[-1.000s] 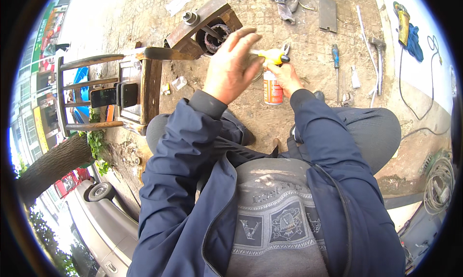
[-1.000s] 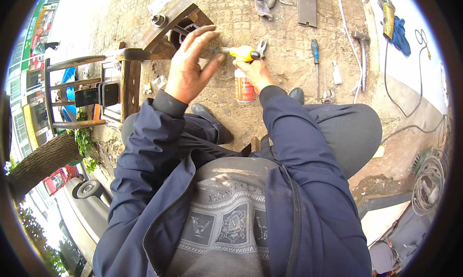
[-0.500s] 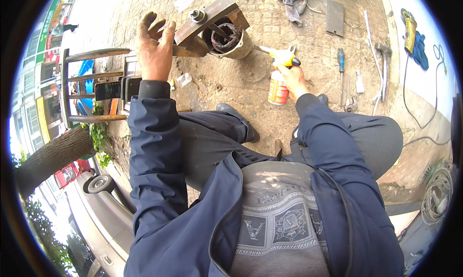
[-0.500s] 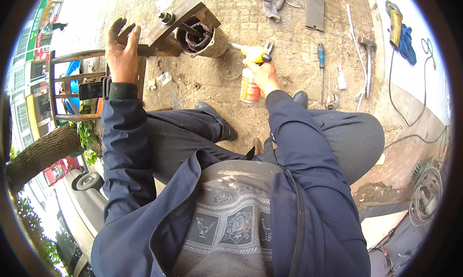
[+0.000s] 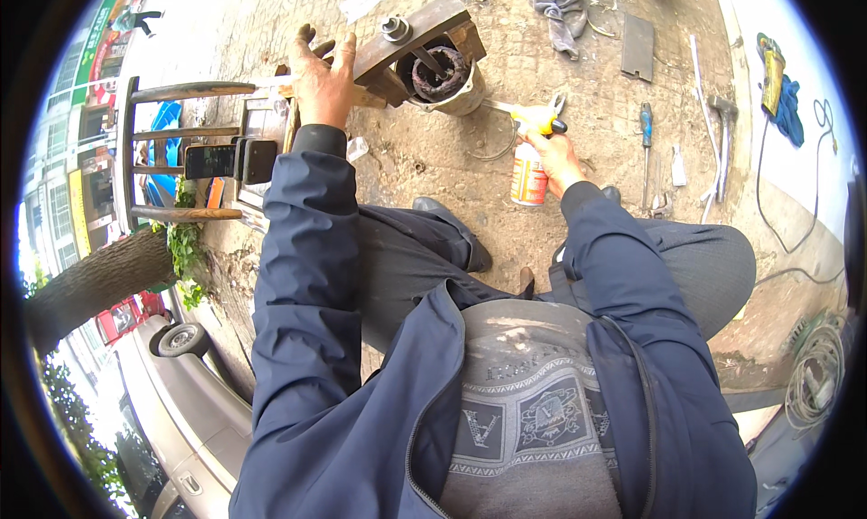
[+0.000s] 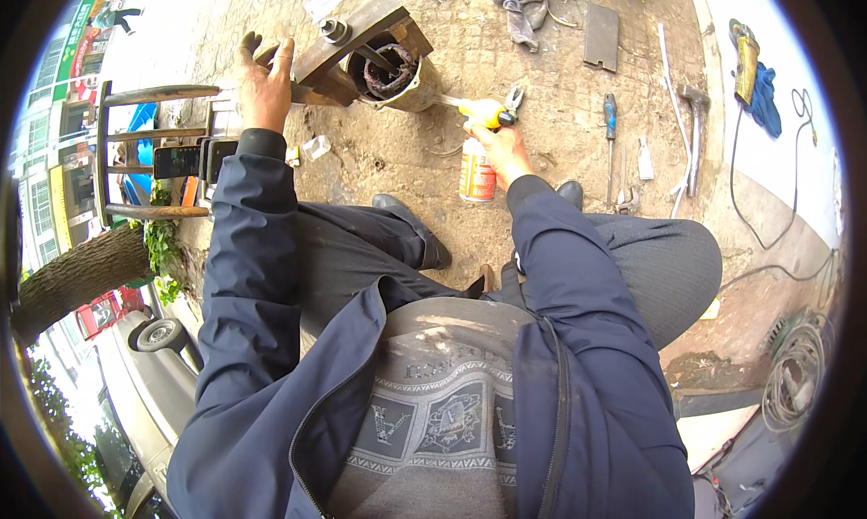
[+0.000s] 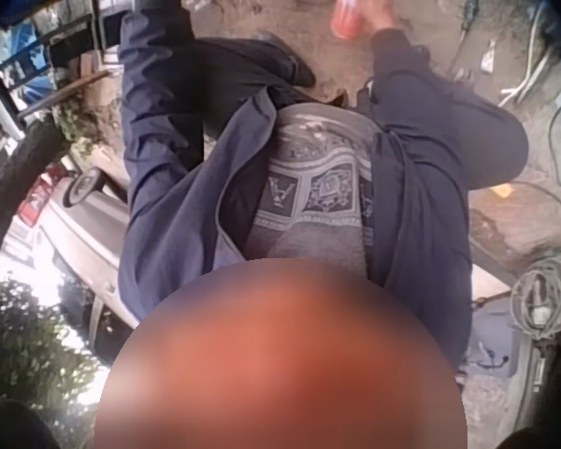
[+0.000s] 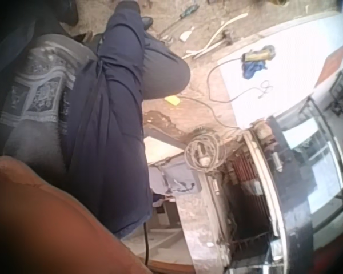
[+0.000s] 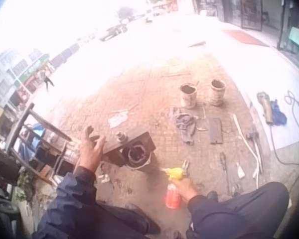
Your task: The person heats a metal part with a blowtorch, then uses a wrench to loosen a bolt on the part. The person rotates the part to apply heat to different areas and repeatedly applies torque with the wrench.
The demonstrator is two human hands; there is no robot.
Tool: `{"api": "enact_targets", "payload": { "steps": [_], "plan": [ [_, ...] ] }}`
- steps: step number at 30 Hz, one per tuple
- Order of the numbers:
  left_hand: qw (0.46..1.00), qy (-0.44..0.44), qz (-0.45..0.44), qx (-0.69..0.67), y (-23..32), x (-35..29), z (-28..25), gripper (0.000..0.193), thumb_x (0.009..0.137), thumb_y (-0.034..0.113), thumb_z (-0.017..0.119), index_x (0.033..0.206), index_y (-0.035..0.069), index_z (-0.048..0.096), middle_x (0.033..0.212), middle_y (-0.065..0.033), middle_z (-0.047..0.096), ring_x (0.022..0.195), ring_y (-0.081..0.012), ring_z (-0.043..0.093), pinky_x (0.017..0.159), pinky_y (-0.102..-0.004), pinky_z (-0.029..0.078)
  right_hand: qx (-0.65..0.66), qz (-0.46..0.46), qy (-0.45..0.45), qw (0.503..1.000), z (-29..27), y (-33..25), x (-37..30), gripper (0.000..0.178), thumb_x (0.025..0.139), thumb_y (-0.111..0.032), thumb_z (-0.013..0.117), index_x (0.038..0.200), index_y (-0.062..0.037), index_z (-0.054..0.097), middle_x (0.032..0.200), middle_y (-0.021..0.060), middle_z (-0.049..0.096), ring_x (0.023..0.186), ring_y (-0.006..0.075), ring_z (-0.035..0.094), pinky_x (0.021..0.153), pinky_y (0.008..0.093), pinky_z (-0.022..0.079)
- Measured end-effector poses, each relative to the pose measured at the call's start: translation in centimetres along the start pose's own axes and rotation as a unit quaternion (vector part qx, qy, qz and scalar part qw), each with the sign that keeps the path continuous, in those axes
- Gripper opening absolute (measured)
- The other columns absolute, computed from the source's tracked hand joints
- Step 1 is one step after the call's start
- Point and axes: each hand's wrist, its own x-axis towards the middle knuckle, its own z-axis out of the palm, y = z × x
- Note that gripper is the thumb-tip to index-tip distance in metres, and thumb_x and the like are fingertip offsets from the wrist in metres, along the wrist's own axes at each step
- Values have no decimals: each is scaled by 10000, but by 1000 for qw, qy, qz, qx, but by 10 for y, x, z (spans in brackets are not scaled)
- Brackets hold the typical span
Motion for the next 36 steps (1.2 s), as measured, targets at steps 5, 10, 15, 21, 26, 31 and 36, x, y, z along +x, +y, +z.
{"api": "enact_targets", "payload": {
  "steps": [5,10,15,21,26,31,36],
  "plan": [
    [999,1,45,-29,2,-1,8,765,949,286,832,1505,-60,437,1405,-232,577,1170,-307,693,980,-406,573,27,-38,31,998,1,3,2,279,937,-180,787,1158,-33,701,999,40,711,880,161,677,788,360,558],
    [997,-2,74,25,4,0,12,785,938,316,832,1495,-76,444,1365,-248,589,1192,-333,668,1007,-420,542,22,-39,31,999,2,0,0,269,939,-186,786,1144,-34,701,996,44,717,860,169,689,768,372,572],
    [997,-10,76,32,2,3,16,817,938,382,820,1489,-92,448,1353,-269,590,1202,-360,650,1038,-442,519,33,-40,30,998,2,0,-3,275,938,-180,785,1157,-34,704,993,43,717,862,167,684,782,364,562],
    [994,-19,98,45,4,3,23,840,939,429,806,1485,-101,452,1365,-291,590,1219,-399,639,1058,-452,508,-28,-25,-25,999,1,8,-1,287,935,-200,792,1151,-28,713,981,41,717,868,160,678,791,352,546],
    [991,-28,104,80,6,1,29,786,961,353,815,1487,-105,453,1375,-293,617,1221,-356,673,1015,-424,560,-42,-20,-26,999,-2,12,2,354,977,-245,760,1235,-19,672,1014,77,737,912,209,745,824,389,603],
    [990,-35,107,82,9,2,31,781,966,363,807,1491,-98,457,1378,-294,621,1240,-365,668,1032,-431,552,-59,-48,-34,997,1,12,1,340,972,-235,765,1229,-32,676,998,59,729,868,195,729,776,386,601],
    [995,-72,65,9,13,2,30,768,974,372,797,1512,-62,464,1379,-293,641,1258,-370,669,1044,-429,547,9,-55,9,998,5,6,-5,278,931,-198,809,1131,-36,704,989,38,720,852,160,682,769,352,553]
  ]
}}
